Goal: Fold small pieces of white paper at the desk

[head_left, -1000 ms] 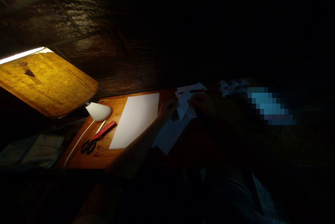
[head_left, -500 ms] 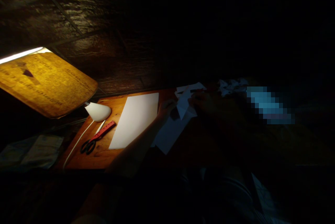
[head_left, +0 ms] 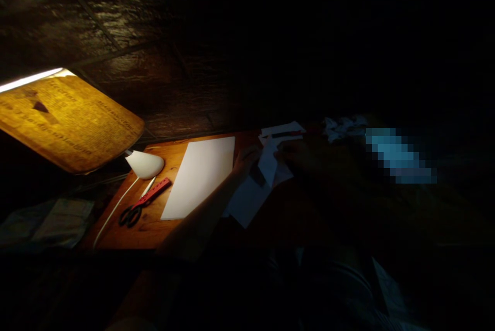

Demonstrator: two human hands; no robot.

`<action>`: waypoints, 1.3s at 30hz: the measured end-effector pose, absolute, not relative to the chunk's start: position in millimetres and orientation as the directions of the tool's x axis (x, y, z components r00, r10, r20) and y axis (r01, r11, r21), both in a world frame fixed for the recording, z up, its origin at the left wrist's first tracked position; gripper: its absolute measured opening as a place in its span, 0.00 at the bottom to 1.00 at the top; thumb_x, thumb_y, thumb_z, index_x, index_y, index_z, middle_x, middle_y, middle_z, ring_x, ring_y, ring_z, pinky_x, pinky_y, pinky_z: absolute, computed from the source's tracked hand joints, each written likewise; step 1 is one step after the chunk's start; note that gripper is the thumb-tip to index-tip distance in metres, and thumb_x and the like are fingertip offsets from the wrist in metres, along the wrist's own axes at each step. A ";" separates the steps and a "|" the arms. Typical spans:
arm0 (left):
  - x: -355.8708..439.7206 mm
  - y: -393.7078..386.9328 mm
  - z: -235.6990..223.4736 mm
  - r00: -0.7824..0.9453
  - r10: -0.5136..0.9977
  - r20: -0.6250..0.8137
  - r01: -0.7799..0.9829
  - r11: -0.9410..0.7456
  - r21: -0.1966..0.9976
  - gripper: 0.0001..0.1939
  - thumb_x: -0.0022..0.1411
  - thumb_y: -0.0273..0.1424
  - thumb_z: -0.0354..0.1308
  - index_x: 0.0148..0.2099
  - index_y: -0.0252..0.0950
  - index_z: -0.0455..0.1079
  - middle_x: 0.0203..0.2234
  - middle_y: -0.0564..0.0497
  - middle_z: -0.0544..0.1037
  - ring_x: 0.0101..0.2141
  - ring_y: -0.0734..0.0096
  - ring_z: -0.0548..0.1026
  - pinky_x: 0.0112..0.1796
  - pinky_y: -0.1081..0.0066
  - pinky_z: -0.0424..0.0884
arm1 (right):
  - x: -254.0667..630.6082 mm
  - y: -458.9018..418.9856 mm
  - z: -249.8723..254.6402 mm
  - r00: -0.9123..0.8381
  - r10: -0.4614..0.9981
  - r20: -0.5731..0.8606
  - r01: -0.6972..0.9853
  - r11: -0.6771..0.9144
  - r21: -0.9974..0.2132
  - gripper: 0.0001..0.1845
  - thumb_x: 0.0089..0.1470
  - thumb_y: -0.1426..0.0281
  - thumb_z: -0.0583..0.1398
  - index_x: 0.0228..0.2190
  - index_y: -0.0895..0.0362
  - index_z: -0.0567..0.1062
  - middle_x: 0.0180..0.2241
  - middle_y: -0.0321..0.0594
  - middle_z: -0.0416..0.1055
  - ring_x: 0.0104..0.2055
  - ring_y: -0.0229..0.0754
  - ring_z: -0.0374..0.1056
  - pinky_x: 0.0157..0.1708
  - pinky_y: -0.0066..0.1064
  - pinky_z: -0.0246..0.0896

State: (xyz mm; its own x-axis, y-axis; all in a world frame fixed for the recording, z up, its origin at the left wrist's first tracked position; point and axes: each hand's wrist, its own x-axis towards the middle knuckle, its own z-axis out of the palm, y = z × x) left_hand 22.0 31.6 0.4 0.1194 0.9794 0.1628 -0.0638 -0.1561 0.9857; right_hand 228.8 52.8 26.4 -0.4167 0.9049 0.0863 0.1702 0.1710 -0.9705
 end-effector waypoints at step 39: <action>28.2 30.8 2.0 -0.148 0.988 0.043 -0.240 -0.078 0.968 0.22 0.53 0.49 0.72 0.28 0.37 0.70 0.20 0.56 0.71 0.22 0.74 0.70 0.26 0.72 0.66 | 221.7 47.5 18.2 -0.575 0.803 0.158 0.214 0.334 -0.918 0.13 0.46 0.60 0.66 0.21 0.56 0.74 0.26 0.38 0.74 0.31 0.41 0.68 0.33 0.32 0.62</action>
